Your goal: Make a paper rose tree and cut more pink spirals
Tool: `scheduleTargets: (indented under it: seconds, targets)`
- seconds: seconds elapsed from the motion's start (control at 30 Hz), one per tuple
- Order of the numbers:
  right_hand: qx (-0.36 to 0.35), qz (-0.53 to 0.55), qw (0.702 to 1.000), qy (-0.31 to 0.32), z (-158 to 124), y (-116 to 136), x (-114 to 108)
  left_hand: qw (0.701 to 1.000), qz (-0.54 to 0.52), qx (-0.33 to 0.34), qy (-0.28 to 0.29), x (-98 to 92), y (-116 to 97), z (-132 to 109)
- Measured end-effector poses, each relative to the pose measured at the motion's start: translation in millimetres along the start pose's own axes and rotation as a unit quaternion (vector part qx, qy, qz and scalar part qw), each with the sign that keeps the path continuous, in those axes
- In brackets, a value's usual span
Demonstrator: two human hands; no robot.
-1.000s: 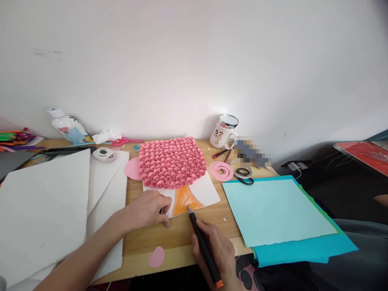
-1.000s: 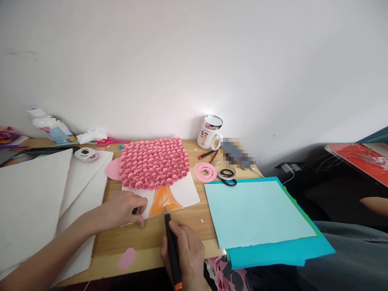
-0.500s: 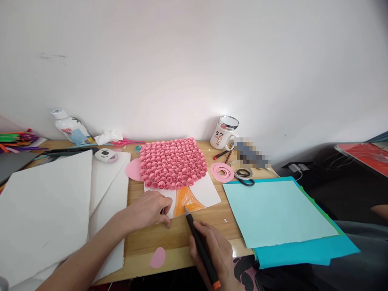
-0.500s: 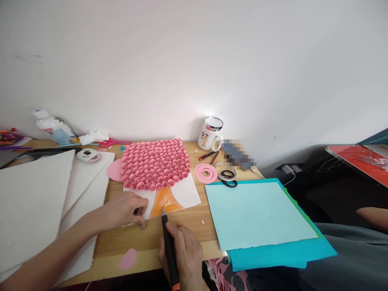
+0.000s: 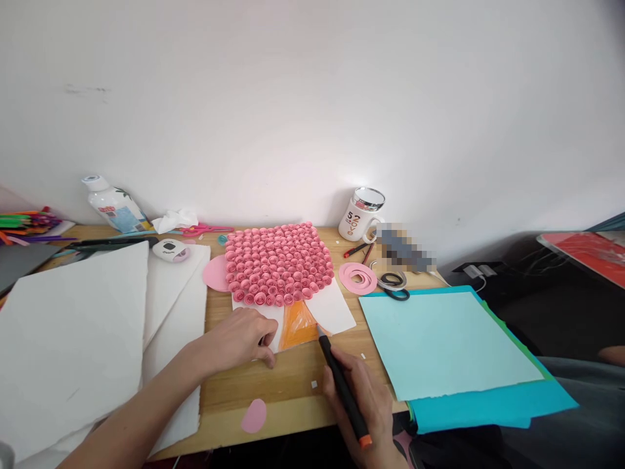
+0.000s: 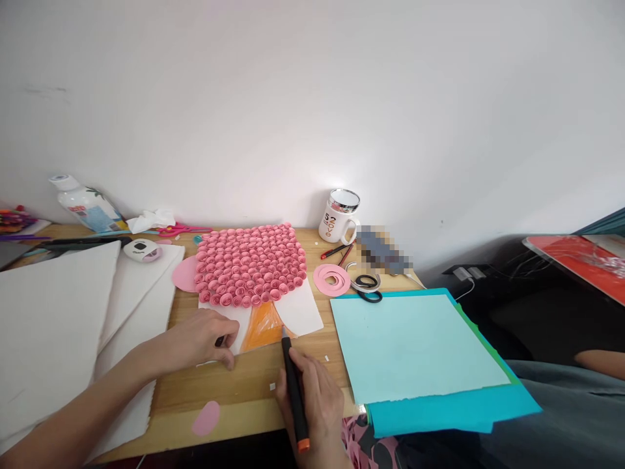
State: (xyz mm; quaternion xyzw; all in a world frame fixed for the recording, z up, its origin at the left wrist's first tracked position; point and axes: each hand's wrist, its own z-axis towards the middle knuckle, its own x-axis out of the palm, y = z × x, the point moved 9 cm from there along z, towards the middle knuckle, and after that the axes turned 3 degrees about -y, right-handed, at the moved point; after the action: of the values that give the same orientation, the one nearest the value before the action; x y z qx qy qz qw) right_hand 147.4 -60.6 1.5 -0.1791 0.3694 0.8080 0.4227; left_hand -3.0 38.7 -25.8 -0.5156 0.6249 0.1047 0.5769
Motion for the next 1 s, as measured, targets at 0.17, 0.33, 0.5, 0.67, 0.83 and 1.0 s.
scheduleTargets:
  seconds: [0.17, 0.33, 0.5, 0.67, 0.83, 1.0]
  targets:
    - [-0.031, 0.026, 0.998, -0.044, -2.9, 17.2, 4.4, 1.000, -0.005, 0.002, 0.000, -1.4, -2.4, -0.5]
    - [-0.013, 0.017, 1.000, 0.003, 1.3, 8.6, 4.3, 1.000, -0.010, 0.007, -0.001, 0.0, -1.8, -0.9]
    - [-0.028, 0.026, 0.999, -0.020, 3.1, 18.0, 3.8, 1.000, -0.011, 0.010, -0.005, -0.5, -2.6, -0.4]
    - [-0.021, 0.016, 1.000, -0.004, 6.3, 16.8, 4.5, 1.000, -0.011, 0.006, -0.003, -1.7, -2.9, -0.7]
    - [-0.011, 0.022, 1.000, 0.002, 6.7, 15.0, 6.1, 1.000, -0.010, 0.004, -0.005, -1.0, -1.8, -0.3]
    - [-0.021, 0.031, 0.999, -0.015, 4.5, 17.2, 8.1, 1.000, -0.015, 0.007, -0.006, -1.5, -2.9, -0.1]
